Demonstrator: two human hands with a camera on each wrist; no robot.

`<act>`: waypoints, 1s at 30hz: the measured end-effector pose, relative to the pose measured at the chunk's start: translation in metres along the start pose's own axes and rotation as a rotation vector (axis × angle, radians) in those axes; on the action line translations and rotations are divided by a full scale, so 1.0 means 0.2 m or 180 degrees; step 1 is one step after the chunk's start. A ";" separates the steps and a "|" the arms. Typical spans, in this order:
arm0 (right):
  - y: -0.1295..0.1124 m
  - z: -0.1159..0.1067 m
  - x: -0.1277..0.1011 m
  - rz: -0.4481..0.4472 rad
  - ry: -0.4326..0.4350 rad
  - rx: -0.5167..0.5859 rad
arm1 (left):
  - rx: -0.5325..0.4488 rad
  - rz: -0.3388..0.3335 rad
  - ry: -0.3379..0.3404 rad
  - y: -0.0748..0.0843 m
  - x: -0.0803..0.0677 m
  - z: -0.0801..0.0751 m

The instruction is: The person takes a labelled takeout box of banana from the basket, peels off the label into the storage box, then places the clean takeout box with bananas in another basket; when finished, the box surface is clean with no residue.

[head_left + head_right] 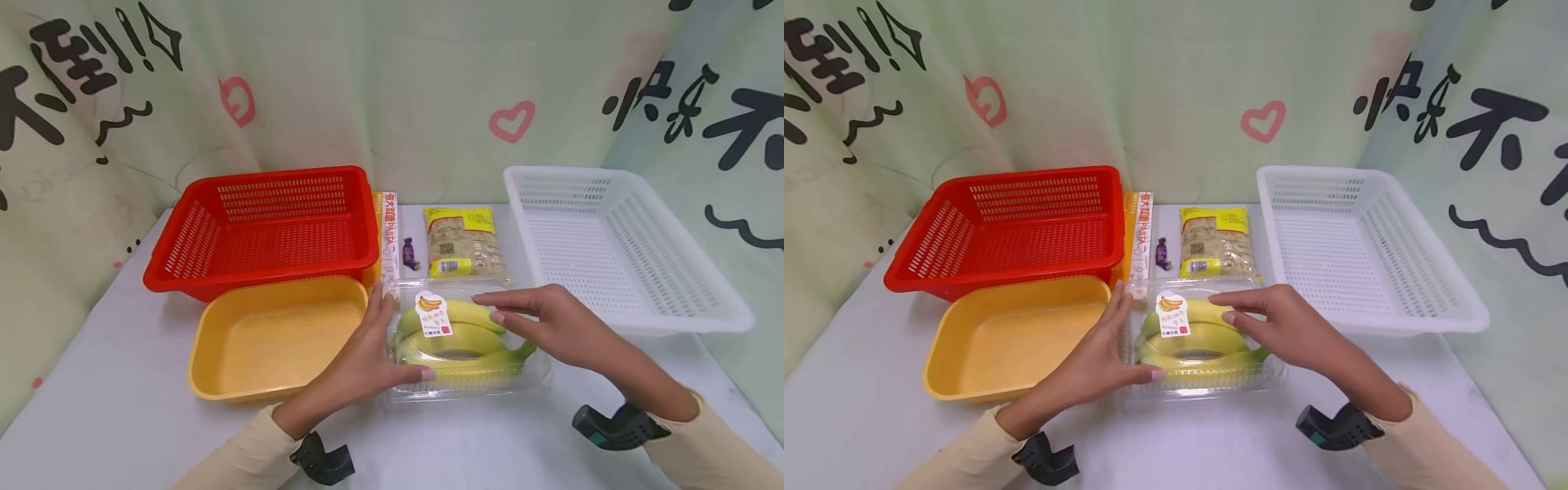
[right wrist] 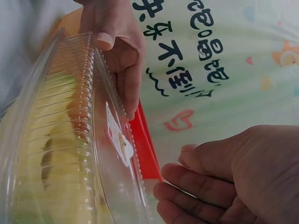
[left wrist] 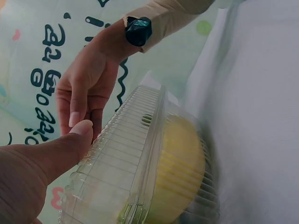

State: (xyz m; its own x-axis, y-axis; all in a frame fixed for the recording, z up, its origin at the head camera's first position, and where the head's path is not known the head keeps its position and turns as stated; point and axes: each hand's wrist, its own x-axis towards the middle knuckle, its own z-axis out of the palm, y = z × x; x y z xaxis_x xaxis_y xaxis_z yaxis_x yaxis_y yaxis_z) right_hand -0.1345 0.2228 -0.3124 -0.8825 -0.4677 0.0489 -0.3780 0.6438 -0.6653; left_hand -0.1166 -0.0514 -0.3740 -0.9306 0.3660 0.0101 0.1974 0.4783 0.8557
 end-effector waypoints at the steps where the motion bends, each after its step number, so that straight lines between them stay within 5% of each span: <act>1: -0.01 0.01 0.02 0.0036 -0.0038 0.0041 | 0.0006 -0.0026 -0.0015 0.00 0.00 0.00; 14: -0.03 0.09 0.29 -0.0337 -0.0345 0.0189 | -0.0047 -0.0193 -0.0164 0.02 0.03 -0.02; 23: -0.03 0.13 0.38 -0.0087 -0.0481 0.0294 | -0.0050 -0.0200 -0.0193 0.01 0.02 -0.02; 30: -0.03 0.16 0.40 -0.0204 -0.0429 0.0162 | 0.0001 -0.0183 -0.0203 0.01 0.03 -0.02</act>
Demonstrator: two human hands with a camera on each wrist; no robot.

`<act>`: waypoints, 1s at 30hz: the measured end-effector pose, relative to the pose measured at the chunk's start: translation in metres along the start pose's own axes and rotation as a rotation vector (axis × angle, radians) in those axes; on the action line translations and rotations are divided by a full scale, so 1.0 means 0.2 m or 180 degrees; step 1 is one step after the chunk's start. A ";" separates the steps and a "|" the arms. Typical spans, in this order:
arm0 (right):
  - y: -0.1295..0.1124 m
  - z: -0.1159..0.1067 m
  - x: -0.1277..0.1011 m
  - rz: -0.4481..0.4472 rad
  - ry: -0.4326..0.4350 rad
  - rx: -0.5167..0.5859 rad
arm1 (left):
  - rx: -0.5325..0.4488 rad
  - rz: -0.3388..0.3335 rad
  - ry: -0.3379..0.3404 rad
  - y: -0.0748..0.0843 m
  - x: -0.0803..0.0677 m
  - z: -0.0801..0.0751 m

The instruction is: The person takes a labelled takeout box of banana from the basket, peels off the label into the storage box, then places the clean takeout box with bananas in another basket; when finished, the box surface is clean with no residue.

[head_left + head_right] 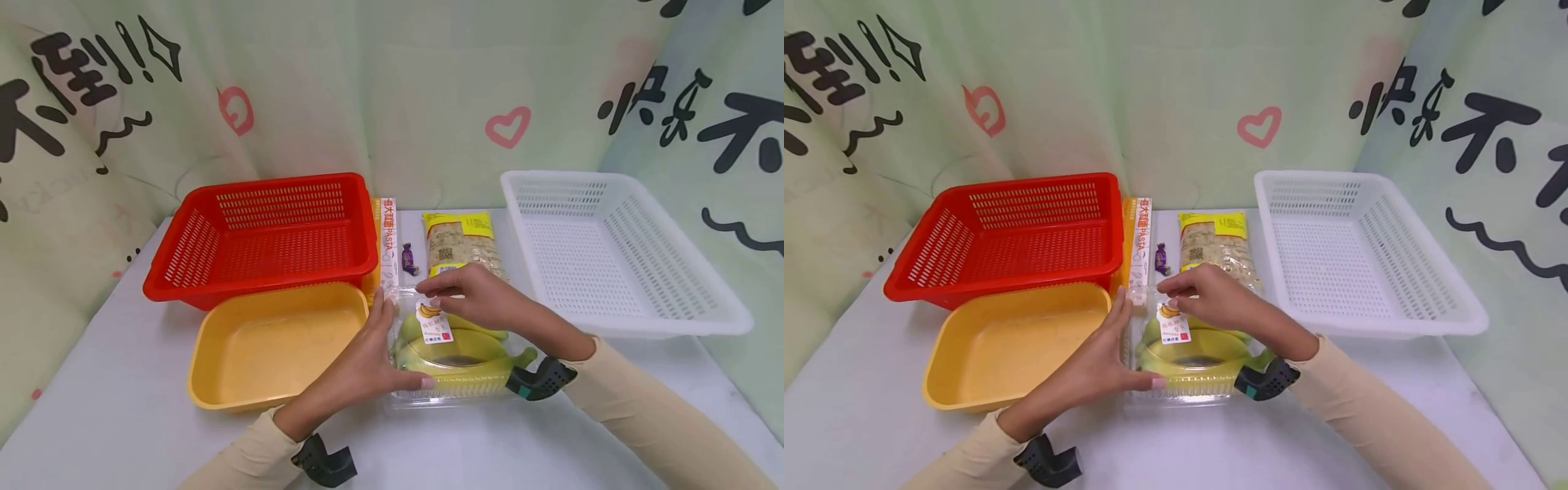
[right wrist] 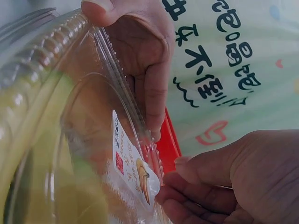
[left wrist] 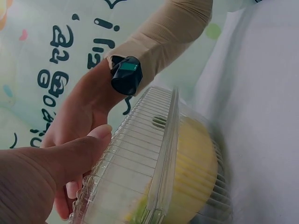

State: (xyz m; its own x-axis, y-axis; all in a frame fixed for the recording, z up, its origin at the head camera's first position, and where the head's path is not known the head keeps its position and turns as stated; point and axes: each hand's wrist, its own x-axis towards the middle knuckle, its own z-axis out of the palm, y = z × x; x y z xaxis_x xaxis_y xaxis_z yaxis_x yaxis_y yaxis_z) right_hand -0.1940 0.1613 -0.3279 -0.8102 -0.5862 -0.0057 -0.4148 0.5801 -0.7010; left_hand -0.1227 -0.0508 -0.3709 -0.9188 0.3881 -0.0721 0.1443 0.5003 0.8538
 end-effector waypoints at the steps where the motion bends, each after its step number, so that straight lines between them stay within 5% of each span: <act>1: 0.00 0.00 0.00 -0.0013 0.0003 0.0001 | -0.0005 -0.0003 0.0000 0.00 0.00 0.00; 30: 0.00 0.05 0.05 -0.0146 0.0167 -0.0882 | -0.0006 0.0077 0.0011 -0.01 0.00 0.01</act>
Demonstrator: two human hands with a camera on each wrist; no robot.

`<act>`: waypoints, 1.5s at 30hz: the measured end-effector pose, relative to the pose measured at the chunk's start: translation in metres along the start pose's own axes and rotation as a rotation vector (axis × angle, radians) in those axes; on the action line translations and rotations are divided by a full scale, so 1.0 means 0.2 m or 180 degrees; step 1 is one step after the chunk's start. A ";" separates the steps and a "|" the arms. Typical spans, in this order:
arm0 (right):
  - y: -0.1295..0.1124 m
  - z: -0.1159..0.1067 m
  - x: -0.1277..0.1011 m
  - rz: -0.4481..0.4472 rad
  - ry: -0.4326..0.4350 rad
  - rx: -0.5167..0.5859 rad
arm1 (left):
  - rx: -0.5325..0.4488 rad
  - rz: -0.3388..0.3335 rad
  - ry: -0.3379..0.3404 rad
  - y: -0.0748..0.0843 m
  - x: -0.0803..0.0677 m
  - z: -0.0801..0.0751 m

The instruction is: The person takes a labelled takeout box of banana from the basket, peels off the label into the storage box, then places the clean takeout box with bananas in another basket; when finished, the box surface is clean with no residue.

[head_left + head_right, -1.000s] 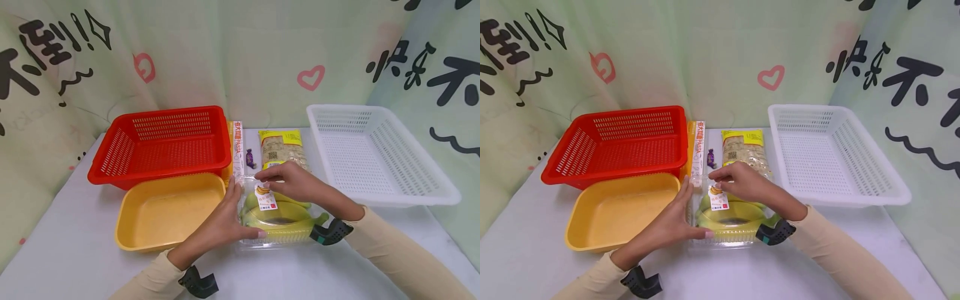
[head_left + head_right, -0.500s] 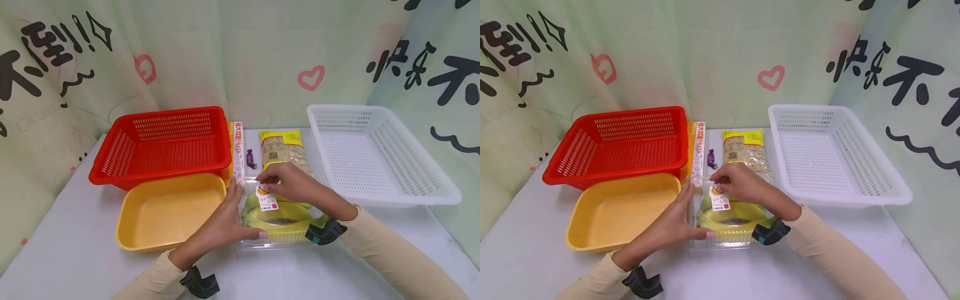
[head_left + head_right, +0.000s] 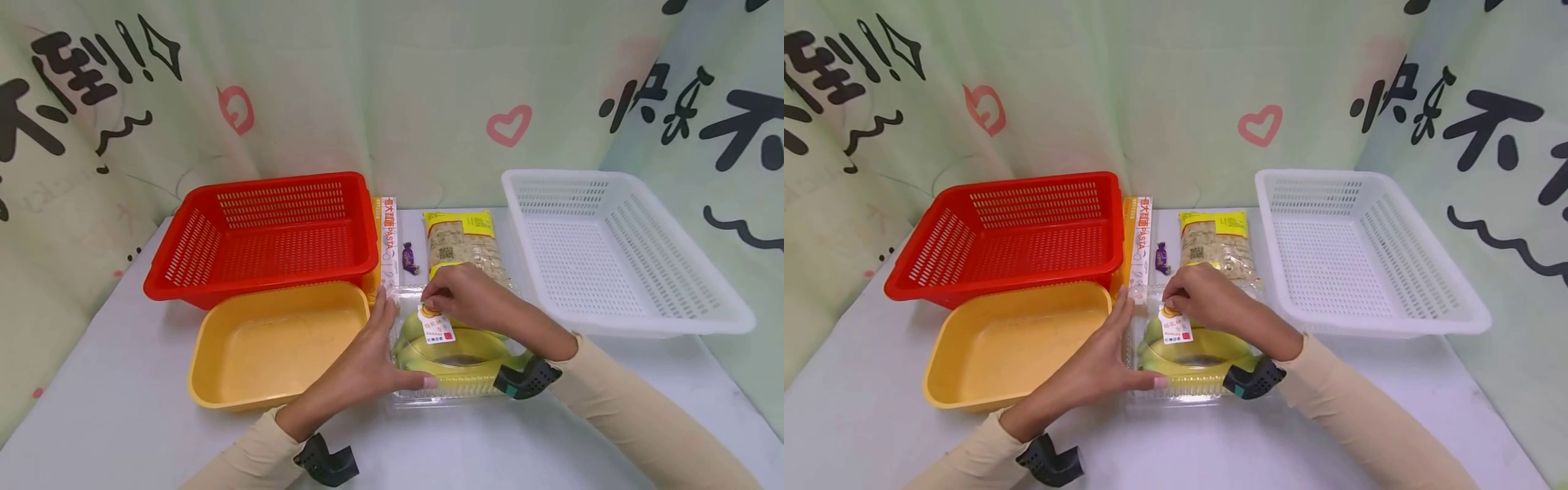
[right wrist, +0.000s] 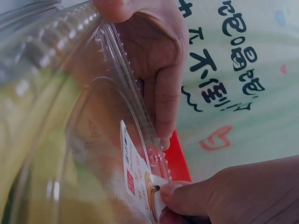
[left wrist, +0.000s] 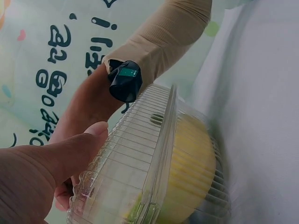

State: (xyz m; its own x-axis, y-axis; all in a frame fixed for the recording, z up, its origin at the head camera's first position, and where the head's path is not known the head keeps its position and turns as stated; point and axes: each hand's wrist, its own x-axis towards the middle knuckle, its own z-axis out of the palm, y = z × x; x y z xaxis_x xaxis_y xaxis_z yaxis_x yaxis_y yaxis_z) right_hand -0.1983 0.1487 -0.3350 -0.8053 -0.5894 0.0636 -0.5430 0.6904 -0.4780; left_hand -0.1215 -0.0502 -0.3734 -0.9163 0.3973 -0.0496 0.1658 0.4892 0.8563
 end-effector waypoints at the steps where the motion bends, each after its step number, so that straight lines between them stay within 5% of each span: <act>1: 0.00 0.00 0.00 -0.0005 0.0005 -0.0009 | -0.0004 -0.0003 0.0005 0.00 0.00 0.00; 10: 0.00 0.01 -0.03 0.0198 0.0067 0.0346 | -0.0033 0.0030 0.0019 0.01 0.00 -0.01; 45: 0.06 -0.06 -0.04 0.0237 -0.0130 0.1272 | 0.0067 0.0067 0.0080 0.00 0.01 0.01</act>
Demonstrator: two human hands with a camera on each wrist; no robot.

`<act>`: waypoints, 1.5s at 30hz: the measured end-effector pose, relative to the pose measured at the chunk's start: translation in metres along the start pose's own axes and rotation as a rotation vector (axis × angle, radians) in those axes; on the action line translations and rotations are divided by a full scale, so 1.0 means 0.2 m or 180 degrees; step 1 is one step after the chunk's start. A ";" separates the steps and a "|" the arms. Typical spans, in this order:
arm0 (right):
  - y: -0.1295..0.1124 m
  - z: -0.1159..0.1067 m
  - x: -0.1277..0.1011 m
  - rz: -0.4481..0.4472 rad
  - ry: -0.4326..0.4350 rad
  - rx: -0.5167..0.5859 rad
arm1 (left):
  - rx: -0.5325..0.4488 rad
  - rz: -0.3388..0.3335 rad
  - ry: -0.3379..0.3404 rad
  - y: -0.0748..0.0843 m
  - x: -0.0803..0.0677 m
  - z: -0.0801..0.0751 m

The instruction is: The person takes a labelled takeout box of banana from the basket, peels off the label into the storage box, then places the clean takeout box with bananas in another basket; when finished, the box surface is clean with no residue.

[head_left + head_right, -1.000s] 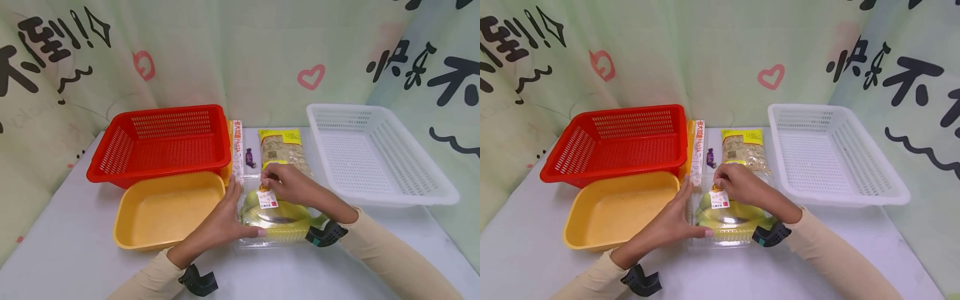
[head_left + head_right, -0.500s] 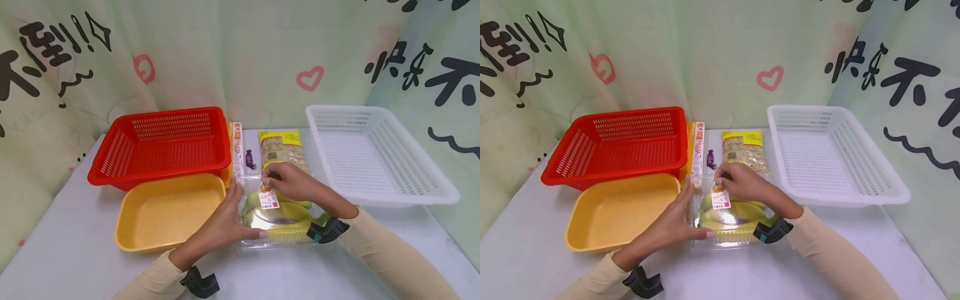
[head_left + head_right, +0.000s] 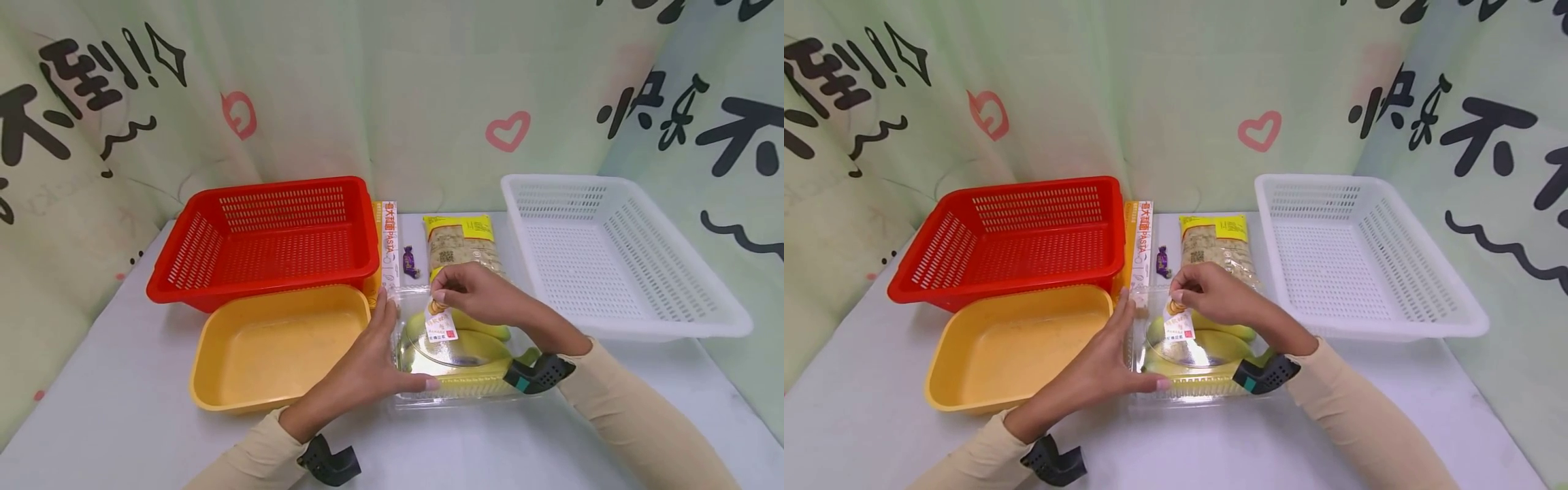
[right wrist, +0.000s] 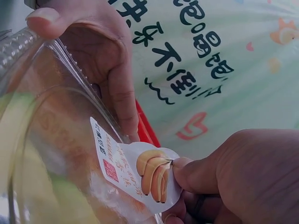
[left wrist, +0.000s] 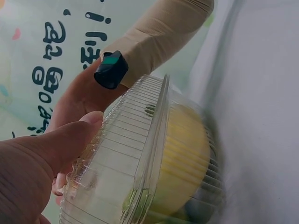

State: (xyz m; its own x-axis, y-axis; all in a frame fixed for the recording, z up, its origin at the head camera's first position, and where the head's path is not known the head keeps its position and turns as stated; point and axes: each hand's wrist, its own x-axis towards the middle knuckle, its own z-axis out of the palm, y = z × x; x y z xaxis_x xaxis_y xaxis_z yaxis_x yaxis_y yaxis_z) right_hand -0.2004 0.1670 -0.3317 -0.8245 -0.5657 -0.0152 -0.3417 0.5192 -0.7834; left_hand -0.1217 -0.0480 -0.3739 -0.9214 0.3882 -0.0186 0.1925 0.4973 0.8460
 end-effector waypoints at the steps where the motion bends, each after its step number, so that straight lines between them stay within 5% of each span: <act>1: 0.00 0.00 0.00 0.0003 0.0004 -0.0001 | 0.0001 -0.0011 0.0005 0.00 0.00 0.00; 22: 0.01 -0.04 0.00 0.0115 -0.0090 0.0312 | 0.0070 0.0120 0.0008 -0.02 0.00 0.00; 45: 0.03 -0.07 0.00 0.0169 -0.0298 0.0797 | 0.0106 -0.0090 -0.0039 -0.01 0.01 -0.01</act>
State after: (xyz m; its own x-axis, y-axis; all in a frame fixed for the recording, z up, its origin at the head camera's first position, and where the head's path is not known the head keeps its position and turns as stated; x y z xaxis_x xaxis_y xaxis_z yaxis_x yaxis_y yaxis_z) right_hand -0.2097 0.1799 -0.3280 -0.7890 -0.6047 -0.1086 -0.1673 0.3815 -0.9091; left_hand -0.1250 -0.0491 -0.3738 -0.9224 0.3831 -0.0490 0.1777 0.5337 0.8268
